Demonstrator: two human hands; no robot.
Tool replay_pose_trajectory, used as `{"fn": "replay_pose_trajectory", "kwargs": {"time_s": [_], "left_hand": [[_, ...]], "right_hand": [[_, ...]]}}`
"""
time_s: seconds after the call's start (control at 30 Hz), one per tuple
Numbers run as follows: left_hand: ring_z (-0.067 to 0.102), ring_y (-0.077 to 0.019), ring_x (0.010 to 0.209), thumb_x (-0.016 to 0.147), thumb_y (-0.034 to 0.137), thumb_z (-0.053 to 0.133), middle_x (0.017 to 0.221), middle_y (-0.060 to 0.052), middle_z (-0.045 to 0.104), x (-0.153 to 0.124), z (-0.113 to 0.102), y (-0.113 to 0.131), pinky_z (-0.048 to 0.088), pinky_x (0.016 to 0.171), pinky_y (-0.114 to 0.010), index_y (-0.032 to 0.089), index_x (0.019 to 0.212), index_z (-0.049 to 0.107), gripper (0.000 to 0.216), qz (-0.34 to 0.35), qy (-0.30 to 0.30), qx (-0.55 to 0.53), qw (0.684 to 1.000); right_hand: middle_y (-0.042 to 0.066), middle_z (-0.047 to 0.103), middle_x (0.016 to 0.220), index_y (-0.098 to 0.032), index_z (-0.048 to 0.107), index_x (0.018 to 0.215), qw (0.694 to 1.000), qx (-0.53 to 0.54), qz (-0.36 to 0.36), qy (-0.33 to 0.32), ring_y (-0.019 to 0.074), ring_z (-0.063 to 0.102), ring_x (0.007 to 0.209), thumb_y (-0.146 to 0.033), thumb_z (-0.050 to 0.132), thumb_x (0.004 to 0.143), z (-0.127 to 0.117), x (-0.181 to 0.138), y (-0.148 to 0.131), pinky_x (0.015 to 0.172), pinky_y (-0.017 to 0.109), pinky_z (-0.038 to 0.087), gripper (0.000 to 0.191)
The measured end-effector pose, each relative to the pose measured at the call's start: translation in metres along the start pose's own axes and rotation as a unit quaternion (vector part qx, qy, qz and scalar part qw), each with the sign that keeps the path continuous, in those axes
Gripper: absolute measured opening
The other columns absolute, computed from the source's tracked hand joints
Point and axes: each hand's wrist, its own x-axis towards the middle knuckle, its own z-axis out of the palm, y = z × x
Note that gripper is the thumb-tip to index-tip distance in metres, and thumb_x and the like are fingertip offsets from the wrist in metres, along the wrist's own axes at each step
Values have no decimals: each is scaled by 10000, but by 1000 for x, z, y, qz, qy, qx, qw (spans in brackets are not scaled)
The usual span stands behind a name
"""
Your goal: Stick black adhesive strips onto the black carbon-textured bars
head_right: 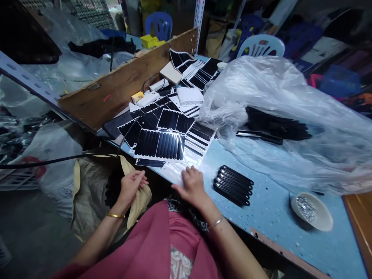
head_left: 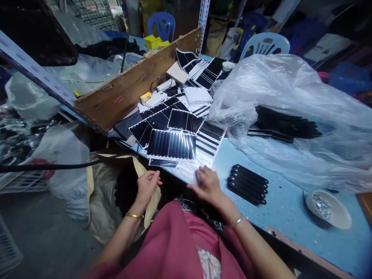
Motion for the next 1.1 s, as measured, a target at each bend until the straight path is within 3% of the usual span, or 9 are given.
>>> {"fn": "replay_pose_trajectory", "kwargs": {"time_s": [0.1,0.2,0.27,0.43,0.63,0.8,0.93,1.0,1.1], "left_hand": [[696,-208,632,841,380,612,729,-89,717,-17,22,7,553,581,-314,129,845,674,259,170,-62,122,976],[634,-303,1117,889,276,537,1141,-147,707,-4,44,25,474,968,-481,164,1074,699,271,387,-101,254,881],[471,-353,1318,902,248,497,1314,-147,621,17,55,36,353,1065,-565,181,1190,670,342,418,-145,349,826],[341,-382,1399,938,274,435,1403,-141,547,73,71,53,260,1108,-588,150,1242,637,385,366,-170,448,798],[383,-348,1364,844,209,548,1263,-130,642,84,79,77,210,1130,-529,170,932,699,179,274,-156,256,914],[679,-263,835,913,512,441,734,-111,688,39,81,80,491,787,-364,151,697,626,460,216,-171,163,947],[654,-214,575,825,753,393,636,-98,674,5,88,67,486,585,-303,112,794,666,697,17,-390,-71,918],[659,-218,614,763,711,552,675,-103,694,-2,90,61,492,623,-305,98,798,687,629,-66,-443,-202,871],[619,-160,557,589,391,827,652,-57,691,1,89,53,446,575,-240,90,741,693,363,-98,-413,-247,871]], "right_hand": [[253,584,1311,-84,620,1200,995,-83,-41,-26,422,476,1262,-316,680,798,8,-26,-25,871,509,440,468],[185,685,1180,-135,685,1066,997,-58,-49,20,385,556,1192,-224,652,805,15,-29,-31,829,468,453,278],[118,747,1023,-181,714,917,996,8,-48,69,325,639,1088,-195,603,834,14,-29,-30,817,428,475,139],[42,719,706,-196,691,764,973,127,94,167,170,663,635,-299,496,922,-11,-36,-27,611,272,485,271],[-18,547,512,-168,630,675,932,134,191,276,106,493,457,-493,492,924,-65,-18,-34,452,213,372,432],[18,659,630,-172,672,823,927,104,129,336,136,606,537,-388,532,935,-101,-10,-60,515,216,475,280],[82,746,944,-199,653,1126,954,87,-79,276,198,723,798,-150,551,901,-87,-34,-81,705,275,589,252],[108,735,1042,-188,577,1257,956,111,-165,215,209,720,918,-83,515,891,-71,-50,-86,782,305,603,386],[105,737,994,-183,578,1215,966,135,-175,134,213,708,950,-66,471,897,-54,-70,-84,811,348,601,356]]}}
